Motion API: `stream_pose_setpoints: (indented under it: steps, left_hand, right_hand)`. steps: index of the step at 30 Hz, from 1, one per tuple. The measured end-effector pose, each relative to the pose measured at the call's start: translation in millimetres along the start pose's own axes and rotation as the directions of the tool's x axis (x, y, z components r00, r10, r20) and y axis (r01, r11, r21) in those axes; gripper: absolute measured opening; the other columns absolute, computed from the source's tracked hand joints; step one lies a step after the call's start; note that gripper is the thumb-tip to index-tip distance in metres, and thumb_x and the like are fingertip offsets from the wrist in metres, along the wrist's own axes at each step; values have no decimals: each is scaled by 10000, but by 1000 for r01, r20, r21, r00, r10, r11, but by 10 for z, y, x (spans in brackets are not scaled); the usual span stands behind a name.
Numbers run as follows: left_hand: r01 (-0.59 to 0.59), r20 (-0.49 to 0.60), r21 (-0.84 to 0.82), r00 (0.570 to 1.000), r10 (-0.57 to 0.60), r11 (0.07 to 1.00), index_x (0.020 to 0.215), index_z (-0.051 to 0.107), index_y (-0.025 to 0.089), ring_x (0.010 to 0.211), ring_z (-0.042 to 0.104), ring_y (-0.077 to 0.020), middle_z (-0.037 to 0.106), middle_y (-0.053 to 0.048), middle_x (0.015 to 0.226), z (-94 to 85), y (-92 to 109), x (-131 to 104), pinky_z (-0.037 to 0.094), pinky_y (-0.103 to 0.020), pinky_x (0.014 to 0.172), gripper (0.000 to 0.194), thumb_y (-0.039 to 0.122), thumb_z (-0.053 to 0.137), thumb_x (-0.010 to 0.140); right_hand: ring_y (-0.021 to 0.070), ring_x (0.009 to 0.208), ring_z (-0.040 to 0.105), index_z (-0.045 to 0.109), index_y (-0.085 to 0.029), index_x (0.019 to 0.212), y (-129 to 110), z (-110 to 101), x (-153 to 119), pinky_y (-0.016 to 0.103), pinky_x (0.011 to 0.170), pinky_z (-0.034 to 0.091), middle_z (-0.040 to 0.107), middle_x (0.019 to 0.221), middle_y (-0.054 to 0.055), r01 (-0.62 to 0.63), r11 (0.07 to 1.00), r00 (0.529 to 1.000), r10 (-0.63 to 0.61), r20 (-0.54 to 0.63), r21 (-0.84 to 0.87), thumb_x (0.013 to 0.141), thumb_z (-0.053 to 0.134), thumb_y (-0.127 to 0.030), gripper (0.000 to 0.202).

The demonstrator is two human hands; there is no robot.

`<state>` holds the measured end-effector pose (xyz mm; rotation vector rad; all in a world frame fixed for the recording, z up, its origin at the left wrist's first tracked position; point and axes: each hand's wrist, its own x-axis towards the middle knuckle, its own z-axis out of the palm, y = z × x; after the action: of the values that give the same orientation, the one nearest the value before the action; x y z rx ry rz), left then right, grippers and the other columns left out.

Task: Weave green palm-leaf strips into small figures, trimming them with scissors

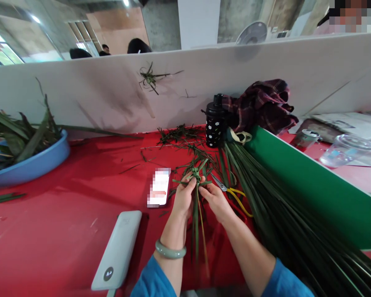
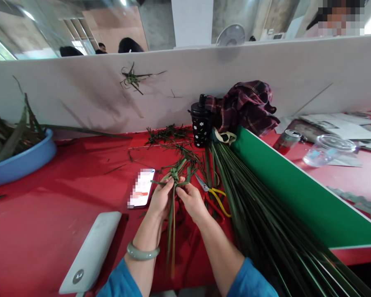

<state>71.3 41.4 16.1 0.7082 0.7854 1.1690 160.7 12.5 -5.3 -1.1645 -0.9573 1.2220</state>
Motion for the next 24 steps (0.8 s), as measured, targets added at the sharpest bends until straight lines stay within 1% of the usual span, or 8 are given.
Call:
stream_pose_setpoints:
  steps: [6, 10, 12, 14, 15, 17, 21, 24]
  left_hand:
    - [-4, 26, 33, 1000, 3, 999, 963, 557, 151, 874, 623, -183, 680, -48, 822, -18, -44, 8, 425, -317, 844, 383, 322, 665, 638]
    - [-26, 15, 161, 1000, 24, 987, 894, 572, 146, 785, 600, -139, 649, -22, 772, -38, -74, 23, 430, -267, 775, 341, 364, 651, 644]
    - [-63, -51, 264, 996, 80, 962, 767, 570, 144, 663, 556, -107, 598, 11, 652, -49, -83, 25, 423, -231, 678, 307, 395, 663, 616]
    - [-117, -121, 400, 976, 179, 909, 590, 507, 151, 530, 452, -68, 486, 47, 515, -55, -80, 17, 371, -200, 557, 318, 429, 659, 606]
    - [-140, -131, 460, 966, 223, 877, 522, 457, 155, 491, 396, -57, 428, 56, 471, -55, -74, 8, 337, -196, 516, 358, 445, 645, 615]
    - [-178, -89, 533, 961, 263, 827, 468, 405, 161, 466, 339, -53, 369, 59, 439, -46, -54, -15, 301, -200, 485, 406, 463, 611, 644]
    - [-199, 45, 615, 975, 218, 763, 583, 528, 157, 548, 443, -78, 504, 37, 546, -21, -15, -48, 363, -202, 555, 276, 408, 629, 638]
    - [-197, 84, 670, 978, 190, 716, 642, 577, 157, 615, 508, -104, 578, 11, 619, -30, 8, -34, 395, -215, 619, 220, 375, 595, 671]
  right_hand:
    - [133, 736, 558, 588, -169, 784, -105, 9, -13, 268, 757, 406, 636, 761, 3, -47, 973, 999, 43, 22, 225, 611, 635, -355, 258]
    - [104, 614, 523, 574, -168, 709, -115, -20, 9, 245, 658, 411, 608, 635, -22, -35, 968, 995, 56, -78, 249, 600, 632, -348, 218]
    - [110, 606, 522, 568, -171, 701, -106, -34, 26, 249, 641, 415, 599, 615, -22, -1, 975, 990, 33, -139, 222, 604, 614, -349, 207]
    - [123, 631, 536, 563, -177, 719, -98, -45, 42, 258, 646, 425, 605, 640, -12, 48, 980, 978, -7, -208, 192, 606, 598, -348, 208]
    - [127, 638, 538, 557, -179, 728, -94, -49, 49, 260, 641, 429, 605, 649, -8, 68, 983, 970, -25, -243, 173, 609, 589, -349, 210]
    - [127, 620, 527, 541, -181, 733, -80, -55, 56, 256, 607, 427, 591, 643, -6, 90, 990, 955, -54, -292, 109, 620, 573, -347, 204]
    - [114, 608, 505, 539, -172, 735, -21, -74, 56, 243, 599, 413, 566, 645, -12, 124, 986, 955, -149, -257, -113, 666, 551, -326, 169]
    - [109, 606, 501, 546, -169, 742, 16, -102, 62, 239, 601, 409, 560, 656, -12, 124, 966, 961, -174, -213, -228, 703, 526, -339, 175]
